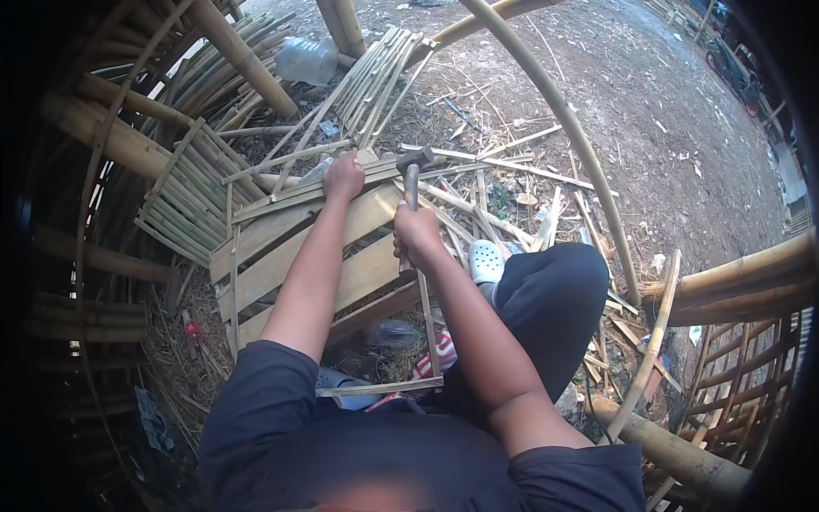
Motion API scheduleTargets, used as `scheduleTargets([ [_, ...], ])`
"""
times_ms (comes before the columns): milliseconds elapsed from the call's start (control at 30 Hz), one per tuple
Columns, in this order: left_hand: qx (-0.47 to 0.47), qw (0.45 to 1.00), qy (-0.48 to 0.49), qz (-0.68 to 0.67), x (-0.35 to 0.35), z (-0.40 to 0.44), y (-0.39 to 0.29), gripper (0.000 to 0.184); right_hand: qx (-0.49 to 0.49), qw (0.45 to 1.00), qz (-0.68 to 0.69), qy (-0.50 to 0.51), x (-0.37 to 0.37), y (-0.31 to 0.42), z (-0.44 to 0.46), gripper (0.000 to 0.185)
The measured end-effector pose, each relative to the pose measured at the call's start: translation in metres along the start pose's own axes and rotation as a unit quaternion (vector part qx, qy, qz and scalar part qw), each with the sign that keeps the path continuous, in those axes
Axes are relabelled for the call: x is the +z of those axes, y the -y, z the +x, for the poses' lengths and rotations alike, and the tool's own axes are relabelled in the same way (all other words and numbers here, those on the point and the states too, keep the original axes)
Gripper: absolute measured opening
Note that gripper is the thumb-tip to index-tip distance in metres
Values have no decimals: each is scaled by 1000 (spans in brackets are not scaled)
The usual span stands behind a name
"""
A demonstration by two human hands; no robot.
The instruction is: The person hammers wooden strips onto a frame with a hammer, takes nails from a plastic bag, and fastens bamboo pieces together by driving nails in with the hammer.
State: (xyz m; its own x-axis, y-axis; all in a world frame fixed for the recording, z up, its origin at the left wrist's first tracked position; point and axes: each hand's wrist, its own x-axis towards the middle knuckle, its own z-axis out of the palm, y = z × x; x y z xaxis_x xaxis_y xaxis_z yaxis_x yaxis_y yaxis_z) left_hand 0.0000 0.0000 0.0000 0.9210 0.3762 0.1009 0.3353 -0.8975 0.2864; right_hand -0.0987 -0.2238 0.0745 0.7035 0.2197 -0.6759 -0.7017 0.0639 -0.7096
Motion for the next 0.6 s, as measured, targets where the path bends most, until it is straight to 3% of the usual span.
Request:
scheduleTargets([
  [167,-19,993,4,-114,-10,-12,1,43,-64,991,30,-115,32,-11,-14,44],
  [300,7,991,2,-135,-2,-6,21,41,-94,989,-3,-110,49,-22,-9,41],
  [433,29,997,-24,-62,2,-10,12,41,-86,990,17,-107,57,-26,-6,41],
  [600,41,996,-38,-77,4,-9,17,40,-44,994,36,-91,60,-22,-12,44],
])
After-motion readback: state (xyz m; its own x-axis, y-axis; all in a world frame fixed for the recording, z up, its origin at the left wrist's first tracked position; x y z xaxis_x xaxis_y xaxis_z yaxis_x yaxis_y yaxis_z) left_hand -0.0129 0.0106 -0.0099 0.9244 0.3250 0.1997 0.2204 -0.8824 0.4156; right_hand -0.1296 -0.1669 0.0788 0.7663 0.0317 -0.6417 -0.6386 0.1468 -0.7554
